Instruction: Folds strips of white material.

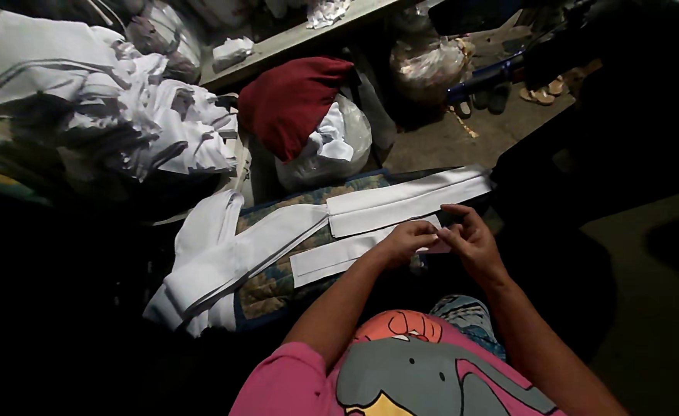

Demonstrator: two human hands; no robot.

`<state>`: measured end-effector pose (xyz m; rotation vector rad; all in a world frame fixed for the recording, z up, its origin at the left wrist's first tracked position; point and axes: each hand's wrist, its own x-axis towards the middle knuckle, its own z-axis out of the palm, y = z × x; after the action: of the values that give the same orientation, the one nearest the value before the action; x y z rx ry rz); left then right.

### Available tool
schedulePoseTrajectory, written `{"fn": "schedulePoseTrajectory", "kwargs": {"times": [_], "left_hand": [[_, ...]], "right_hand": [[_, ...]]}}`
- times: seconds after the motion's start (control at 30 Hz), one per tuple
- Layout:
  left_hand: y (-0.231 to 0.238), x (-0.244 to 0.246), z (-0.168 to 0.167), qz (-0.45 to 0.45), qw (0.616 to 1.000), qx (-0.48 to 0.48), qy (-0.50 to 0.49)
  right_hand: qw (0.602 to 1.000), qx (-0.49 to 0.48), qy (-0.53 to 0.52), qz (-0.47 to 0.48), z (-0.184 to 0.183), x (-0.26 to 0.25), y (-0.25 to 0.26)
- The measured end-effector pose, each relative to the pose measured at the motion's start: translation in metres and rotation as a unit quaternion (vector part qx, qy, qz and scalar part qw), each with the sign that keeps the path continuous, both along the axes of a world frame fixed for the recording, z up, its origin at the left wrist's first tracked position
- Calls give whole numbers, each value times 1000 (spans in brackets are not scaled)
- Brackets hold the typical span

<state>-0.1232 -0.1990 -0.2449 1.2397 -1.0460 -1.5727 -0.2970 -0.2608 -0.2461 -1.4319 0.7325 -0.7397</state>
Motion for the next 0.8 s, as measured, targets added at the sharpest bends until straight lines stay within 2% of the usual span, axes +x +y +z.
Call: {"fn": "schedulePoseTrajectory", "kwargs": {"times": [0.07, 0.13, 0.2, 0.27, 0.43, 0.67, 0.8], "left_hand": [[4, 0, -1, 22, 999, -24, -2], [8, -2, 3, 36, 989, -88, -114], [11, -3, 10, 18, 947, -164, -276], [14, -6, 13, 16, 910, -219, -351], [18, -8, 26, 5, 905, -218, -366], [16, 9, 17, -62, 945, -204, -249], [17, 7, 21, -94, 932, -177, -302]], "right_hand": [[999, -20, 28, 9, 0, -2, 1], [998, -26, 62, 20, 0, -4, 2], [996, -9, 77, 35, 0, -5, 2], [997, 8, 66, 36, 3, -6, 2], [998, 22, 46, 49, 14, -7, 2], [992, -69, 69, 78, 15, -13, 1], [986, -112, 72, 97, 16, -18, -1]]}}
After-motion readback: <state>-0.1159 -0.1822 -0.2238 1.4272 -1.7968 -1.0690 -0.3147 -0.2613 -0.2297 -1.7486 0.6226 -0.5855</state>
